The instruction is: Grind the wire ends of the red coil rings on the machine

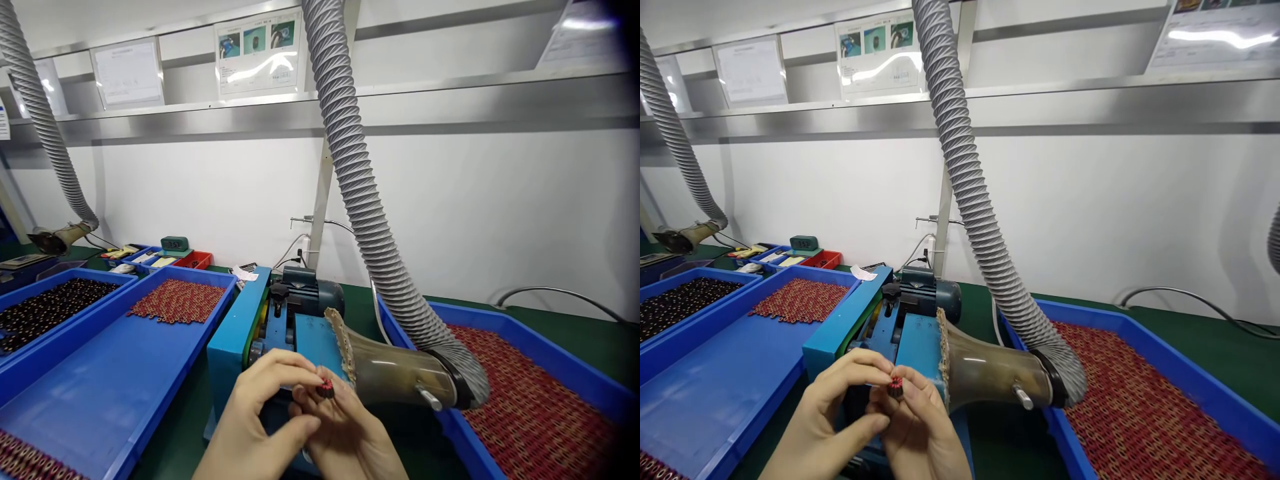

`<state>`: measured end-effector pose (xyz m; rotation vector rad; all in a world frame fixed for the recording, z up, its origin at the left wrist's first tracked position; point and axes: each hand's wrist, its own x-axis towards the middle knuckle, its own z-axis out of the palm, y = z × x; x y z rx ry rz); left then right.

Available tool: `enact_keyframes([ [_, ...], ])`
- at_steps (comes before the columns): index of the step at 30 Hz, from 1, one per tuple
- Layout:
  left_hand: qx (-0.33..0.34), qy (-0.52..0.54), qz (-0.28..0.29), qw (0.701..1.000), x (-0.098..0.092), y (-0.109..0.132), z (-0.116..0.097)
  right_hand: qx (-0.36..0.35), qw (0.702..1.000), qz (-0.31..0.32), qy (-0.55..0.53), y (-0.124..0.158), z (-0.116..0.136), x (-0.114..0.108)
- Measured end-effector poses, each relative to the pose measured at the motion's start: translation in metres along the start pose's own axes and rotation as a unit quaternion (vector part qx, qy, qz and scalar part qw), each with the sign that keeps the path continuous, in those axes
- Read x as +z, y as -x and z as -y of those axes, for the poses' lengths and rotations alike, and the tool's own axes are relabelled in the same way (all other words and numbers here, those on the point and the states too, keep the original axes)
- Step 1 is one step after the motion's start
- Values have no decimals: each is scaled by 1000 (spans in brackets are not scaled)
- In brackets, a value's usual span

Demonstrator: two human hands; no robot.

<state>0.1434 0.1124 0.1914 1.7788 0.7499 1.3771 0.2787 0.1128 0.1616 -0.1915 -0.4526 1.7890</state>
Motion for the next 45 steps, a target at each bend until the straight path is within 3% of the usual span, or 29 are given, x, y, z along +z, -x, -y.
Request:
enact_keyframes([
  [5,16,43,-47,998,7,-2,5,16,1000,-19,-8,2,-3,4],
  [8,-38,133,-79,987,9,-2,8,10,998,-34,42,5,-3,9],
  [11,-77,213,-124,966,9,-1,9,13,997,-8,75,5,-3,11],
  [15,-40,184,-208,960,3,1,7,2,997,16,75,1,-3,9],
  [19,-68,102,-150,981,2,1,0,-5,997,11,71,-1,-3,6],
  [25,-86,84,-80,990,3,-1,-1,-29,995,-8,97,1,-9,5],
  [28,-67,63,-104,990,-1,1,4,-43,992,-5,119,1,-10,8],
  [33,-35,116,-179,976,-5,2,6,-24,995,2,94,0,-7,10],
  [40,-91,95,-92,987,3,0,-2,-2,997,-3,71,0,-5,6],
  [45,-15,127,-122,984,3,1,5,5,999,-16,51,0,-3,10],
])
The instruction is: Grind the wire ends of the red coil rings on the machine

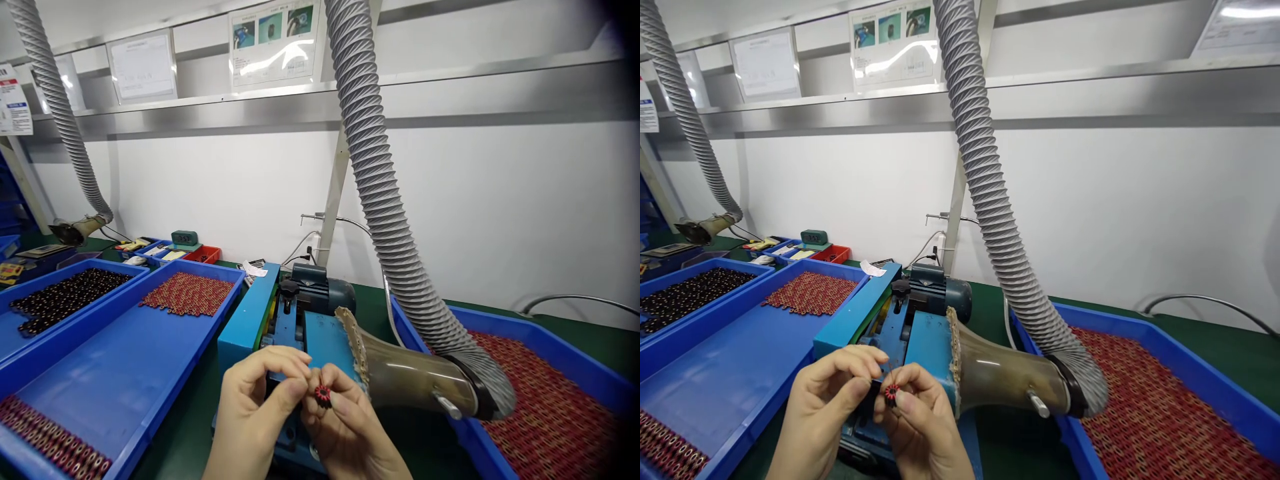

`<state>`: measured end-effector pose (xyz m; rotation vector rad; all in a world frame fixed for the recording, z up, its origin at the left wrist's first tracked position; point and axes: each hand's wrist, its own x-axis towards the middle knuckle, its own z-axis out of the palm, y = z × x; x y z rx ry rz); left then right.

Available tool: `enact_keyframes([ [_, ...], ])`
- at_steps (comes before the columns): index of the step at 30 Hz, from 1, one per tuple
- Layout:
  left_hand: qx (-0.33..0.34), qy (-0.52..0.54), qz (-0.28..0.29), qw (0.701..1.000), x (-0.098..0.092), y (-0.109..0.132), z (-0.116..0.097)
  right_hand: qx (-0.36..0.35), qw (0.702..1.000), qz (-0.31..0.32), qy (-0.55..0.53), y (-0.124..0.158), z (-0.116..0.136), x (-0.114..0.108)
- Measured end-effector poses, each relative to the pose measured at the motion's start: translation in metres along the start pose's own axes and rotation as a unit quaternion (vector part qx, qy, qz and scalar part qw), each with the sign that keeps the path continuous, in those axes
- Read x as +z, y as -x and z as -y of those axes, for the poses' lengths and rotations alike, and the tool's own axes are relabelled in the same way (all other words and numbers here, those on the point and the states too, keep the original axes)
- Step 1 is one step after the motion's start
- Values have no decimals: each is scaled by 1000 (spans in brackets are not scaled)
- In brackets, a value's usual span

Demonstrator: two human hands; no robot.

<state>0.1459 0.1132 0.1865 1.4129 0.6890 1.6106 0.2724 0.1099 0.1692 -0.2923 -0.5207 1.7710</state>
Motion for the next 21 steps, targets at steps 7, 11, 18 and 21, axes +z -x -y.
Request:
enact_keyframes([
  [7,-53,-17,-12,998,0,0,-1,-38,998,-8,43,0,-2,1],
  [11,-79,-47,1,996,5,-1,-5,-69,995,-28,66,3,-4,4],
  [18,-40,-128,45,990,-4,-2,-11,-103,985,-40,131,4,-5,5],
  [21,-6,-145,18,989,-9,-3,-11,-115,979,-35,166,5,-3,5],
])
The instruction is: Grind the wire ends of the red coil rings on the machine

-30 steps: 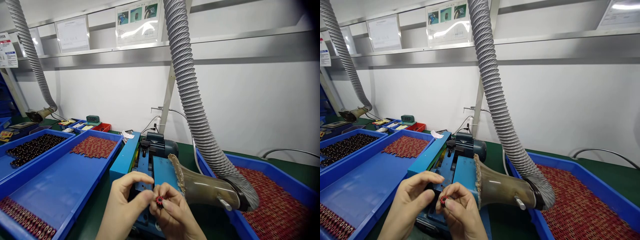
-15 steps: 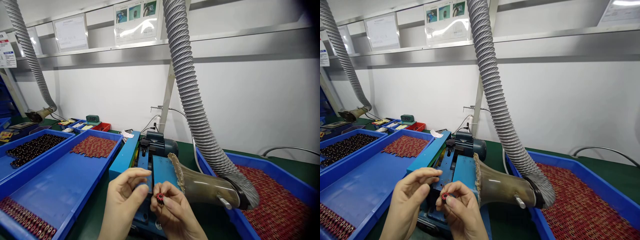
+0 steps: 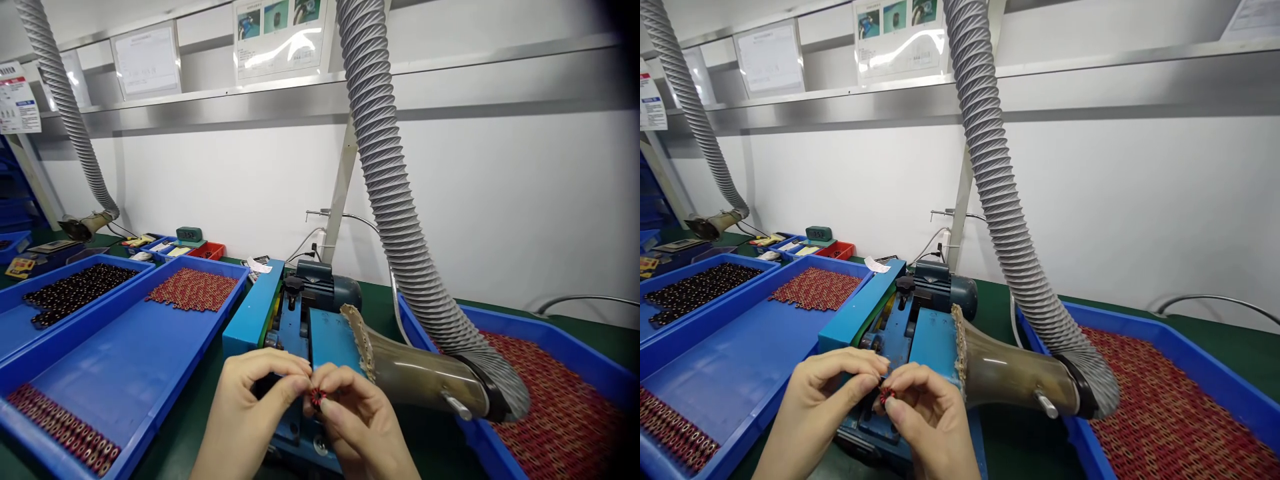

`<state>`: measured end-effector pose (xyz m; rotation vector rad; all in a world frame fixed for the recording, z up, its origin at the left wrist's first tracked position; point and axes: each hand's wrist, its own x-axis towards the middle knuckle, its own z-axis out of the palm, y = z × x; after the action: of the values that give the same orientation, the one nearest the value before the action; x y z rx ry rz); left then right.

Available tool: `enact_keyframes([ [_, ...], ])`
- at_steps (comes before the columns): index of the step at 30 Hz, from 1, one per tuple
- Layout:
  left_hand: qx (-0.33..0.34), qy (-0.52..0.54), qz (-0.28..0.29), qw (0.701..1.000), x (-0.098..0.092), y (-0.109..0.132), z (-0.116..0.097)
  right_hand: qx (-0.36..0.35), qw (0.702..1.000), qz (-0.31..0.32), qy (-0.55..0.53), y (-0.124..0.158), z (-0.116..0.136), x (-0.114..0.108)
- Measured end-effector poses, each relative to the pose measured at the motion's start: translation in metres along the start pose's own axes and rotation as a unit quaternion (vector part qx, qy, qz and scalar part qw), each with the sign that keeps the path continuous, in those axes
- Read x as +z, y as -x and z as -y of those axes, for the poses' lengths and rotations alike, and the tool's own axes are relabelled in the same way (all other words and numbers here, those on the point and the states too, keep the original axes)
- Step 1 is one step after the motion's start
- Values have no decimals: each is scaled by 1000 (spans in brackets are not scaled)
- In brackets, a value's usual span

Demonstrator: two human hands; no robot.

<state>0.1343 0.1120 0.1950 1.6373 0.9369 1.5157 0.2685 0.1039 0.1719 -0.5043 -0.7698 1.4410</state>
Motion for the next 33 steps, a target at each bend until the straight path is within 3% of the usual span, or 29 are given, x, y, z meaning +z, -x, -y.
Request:
enact_keyframes([
  [4,59,54,-90,993,-9,3,6,-10,1000,17,20,-1,3,-2],
  [6,76,51,-80,993,-12,5,6,-41,997,23,56,-1,3,-4],
  [8,56,3,-36,998,-13,8,4,-68,992,13,102,0,2,-6],
  [12,-41,-116,128,984,-8,10,-7,-71,988,-21,134,3,-1,-7],
  [14,-57,-129,164,976,-3,9,-10,-72,988,-26,134,5,-1,-6],
  [19,-7,-84,47,995,5,8,-5,-4,1000,6,14,3,5,-3],
  [25,52,55,-35,997,-4,8,6,63,994,19,-91,1,10,-4],
  [30,-36,38,71,996,0,3,4,46,997,3,-64,1,9,-2],
  [33,-64,111,74,989,10,0,3,47,998,-7,-45,1,7,-1],
])
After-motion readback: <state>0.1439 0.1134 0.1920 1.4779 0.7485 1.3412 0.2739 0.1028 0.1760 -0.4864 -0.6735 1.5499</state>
